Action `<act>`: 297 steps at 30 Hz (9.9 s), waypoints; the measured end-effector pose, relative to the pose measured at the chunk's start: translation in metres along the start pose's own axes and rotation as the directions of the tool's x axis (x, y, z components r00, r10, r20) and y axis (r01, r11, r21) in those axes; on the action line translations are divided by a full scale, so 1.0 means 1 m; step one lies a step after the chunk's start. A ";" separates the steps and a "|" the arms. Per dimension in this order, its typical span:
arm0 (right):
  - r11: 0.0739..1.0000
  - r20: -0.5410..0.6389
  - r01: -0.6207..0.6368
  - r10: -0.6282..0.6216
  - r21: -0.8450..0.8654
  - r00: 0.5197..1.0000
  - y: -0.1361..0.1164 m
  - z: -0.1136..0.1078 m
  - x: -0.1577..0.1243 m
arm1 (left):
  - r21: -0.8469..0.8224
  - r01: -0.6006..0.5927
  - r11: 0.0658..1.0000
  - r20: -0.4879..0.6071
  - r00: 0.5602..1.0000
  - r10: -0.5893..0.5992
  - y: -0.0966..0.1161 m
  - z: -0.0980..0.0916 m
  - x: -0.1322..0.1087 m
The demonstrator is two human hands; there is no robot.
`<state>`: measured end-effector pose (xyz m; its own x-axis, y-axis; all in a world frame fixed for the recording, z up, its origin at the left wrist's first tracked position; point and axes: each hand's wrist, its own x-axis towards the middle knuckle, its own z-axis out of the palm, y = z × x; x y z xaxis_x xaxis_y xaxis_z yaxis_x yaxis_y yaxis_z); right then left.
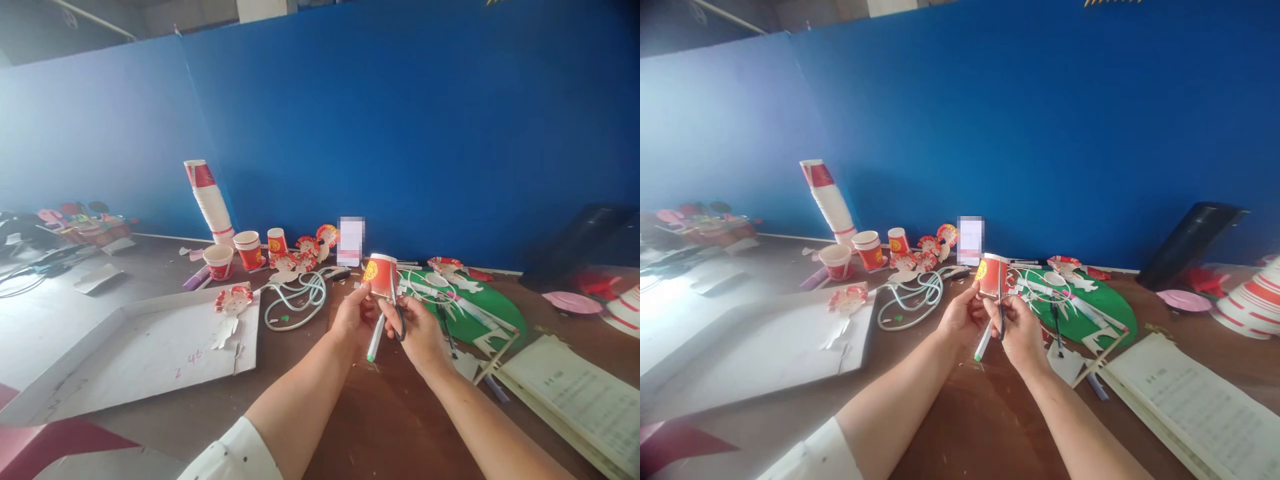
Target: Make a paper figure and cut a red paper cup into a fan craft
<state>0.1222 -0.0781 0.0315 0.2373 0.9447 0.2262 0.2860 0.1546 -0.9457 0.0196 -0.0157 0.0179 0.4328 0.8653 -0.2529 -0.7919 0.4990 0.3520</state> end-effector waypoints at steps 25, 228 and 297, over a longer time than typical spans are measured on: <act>0.930 0.060 0.107 -0.091 -0.353 0.994 0.024 0.014 -0.011 | 0.057 -0.188 0.981 -0.064 0.979 0.191 0.001 0.005 -0.003; 0.925 -0.038 0.091 -0.113 -0.368 0.993 0.015 0.015 -0.010 | 0.171 -0.232 0.958 0.042 0.973 0.228 -0.012 0.000 -0.003; 0.996 -0.058 0.064 -0.067 -0.060 0.996 -0.009 0.008 -0.003 | 0.269 -0.073 0.960 0.171 0.985 0.027 -0.012 -0.003 -0.003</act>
<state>0.1113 -0.0796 0.0370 0.2706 0.9140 0.3023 0.3558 0.1968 -0.9136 0.0265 -0.0249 0.0115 0.4784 0.8740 -0.0853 -0.6766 0.4288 0.5986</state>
